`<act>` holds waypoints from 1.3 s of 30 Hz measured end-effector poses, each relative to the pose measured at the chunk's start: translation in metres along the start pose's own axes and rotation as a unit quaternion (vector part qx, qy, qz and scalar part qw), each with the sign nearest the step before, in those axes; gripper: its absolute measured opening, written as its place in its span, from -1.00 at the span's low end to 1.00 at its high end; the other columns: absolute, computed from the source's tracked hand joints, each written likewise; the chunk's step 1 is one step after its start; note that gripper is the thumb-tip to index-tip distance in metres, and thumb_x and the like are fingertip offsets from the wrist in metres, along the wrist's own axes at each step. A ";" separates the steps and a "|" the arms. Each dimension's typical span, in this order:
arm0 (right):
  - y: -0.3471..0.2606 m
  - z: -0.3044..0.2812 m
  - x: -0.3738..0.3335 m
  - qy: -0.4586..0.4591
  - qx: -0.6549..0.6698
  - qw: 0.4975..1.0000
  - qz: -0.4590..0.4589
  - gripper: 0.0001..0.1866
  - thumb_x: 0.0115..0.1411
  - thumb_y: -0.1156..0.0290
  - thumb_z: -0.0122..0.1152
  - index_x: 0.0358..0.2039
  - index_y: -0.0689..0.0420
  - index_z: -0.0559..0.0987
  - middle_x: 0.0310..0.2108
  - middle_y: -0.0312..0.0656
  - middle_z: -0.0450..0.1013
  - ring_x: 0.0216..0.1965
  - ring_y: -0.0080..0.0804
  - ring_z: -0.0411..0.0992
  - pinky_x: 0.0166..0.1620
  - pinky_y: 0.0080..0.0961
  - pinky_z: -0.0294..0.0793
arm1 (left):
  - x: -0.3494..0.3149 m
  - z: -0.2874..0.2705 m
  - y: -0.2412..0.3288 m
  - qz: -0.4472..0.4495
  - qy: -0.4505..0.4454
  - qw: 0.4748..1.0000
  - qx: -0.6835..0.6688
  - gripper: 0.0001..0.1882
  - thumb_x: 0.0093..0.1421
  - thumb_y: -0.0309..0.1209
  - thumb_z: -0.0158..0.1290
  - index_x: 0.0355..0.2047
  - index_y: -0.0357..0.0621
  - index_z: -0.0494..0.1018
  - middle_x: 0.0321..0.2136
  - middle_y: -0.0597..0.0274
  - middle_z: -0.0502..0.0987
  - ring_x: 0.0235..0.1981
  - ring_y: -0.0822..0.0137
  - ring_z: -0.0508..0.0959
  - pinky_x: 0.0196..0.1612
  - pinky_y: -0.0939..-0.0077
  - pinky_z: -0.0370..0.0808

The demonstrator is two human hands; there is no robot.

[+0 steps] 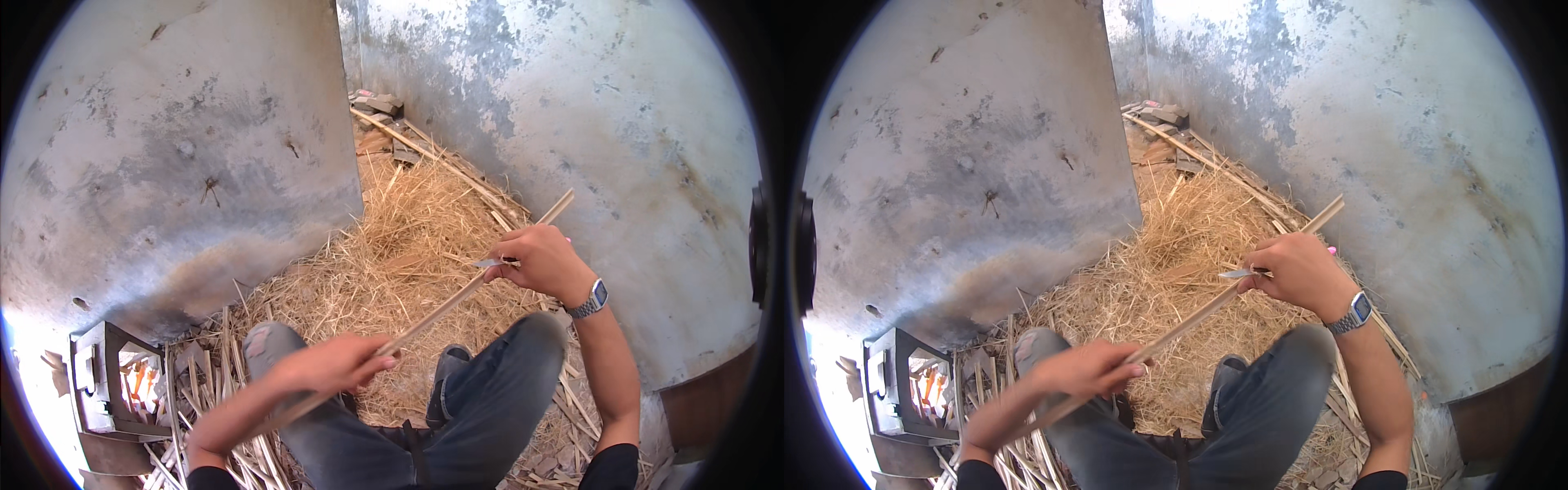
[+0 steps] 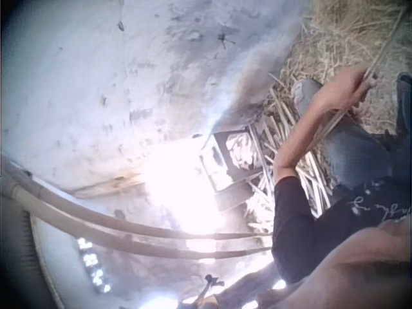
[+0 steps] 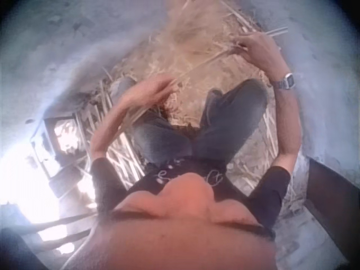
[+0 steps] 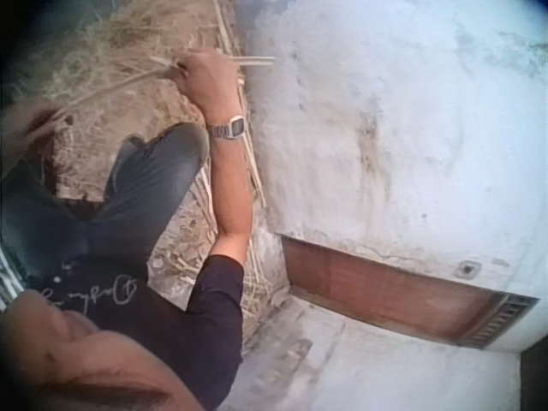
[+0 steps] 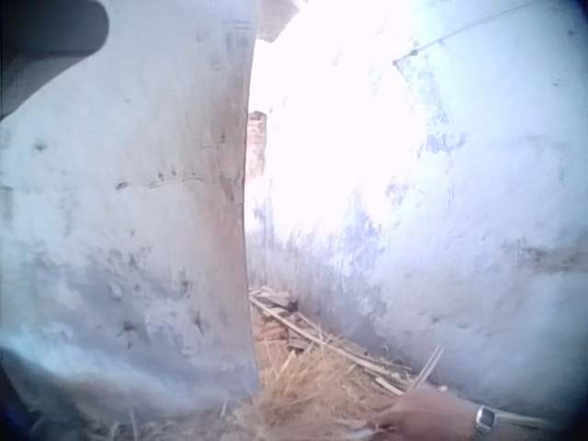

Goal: The person whittles and scrapes a strip of bamboo using a small knife.

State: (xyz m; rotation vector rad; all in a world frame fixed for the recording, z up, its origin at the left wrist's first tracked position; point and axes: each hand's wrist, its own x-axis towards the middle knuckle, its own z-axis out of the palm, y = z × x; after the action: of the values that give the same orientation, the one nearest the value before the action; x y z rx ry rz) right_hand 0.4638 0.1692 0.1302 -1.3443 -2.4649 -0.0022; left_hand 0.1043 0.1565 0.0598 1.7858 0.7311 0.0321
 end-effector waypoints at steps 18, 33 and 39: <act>-0.154 -0.026 -0.036 0.301 0.538 0.755 0.225 -0.80 0.44 0.37 0.12 -0.21 0.27 0.56 -0.39 -0.11 0.65 -0.60 -0.73 0.38 -0.53 -0.71 0.30 | -0.034 0.130 0.048 0.262 0.309 0.914 -0.014 -0.41 0.30 -0.25 0.20 0.24 -0.25 0.33 0.14 -0.10 0.39 0.18 -0.09 0.42 0.16 0.23 0.43; -0.166 0.083 -0.079 0.161 0.332 0.893 0.259 -0.71 0.43 0.27 0.04 -0.37 0.20 0.40 -0.60 -0.14 0.36 -0.55 -0.28 0.34 -0.41 -0.38 0.29 | -0.023 0.151 -0.033 0.060 0.461 0.885 0.023 -0.75 0.49 -0.33 -0.08 -0.27 -0.23 0.47 -0.73 0.20 0.39 -0.73 0.37 0.40 -0.59 0.40 0.29; -0.157 0.099 -0.115 0.008 0.329 0.909 0.256 -0.74 0.42 0.27 -0.03 -0.31 0.23 0.39 -0.47 0.02 0.41 -0.43 -0.02 0.42 -0.30 -0.22 0.38 | -0.005 0.160 -0.032 0.048 0.436 0.898 0.013 -0.77 0.46 -0.28 -0.06 -0.28 -0.14 0.45 -0.69 -0.05 0.46 -0.60 -0.19 0.52 -0.53 0.03 0.36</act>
State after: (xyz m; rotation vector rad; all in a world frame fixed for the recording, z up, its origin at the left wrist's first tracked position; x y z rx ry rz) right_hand 0.3640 0.0039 0.0278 -1.5713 -1.7544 0.8508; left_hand 0.1454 0.0213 -0.0228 1.8000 1.2644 0.9446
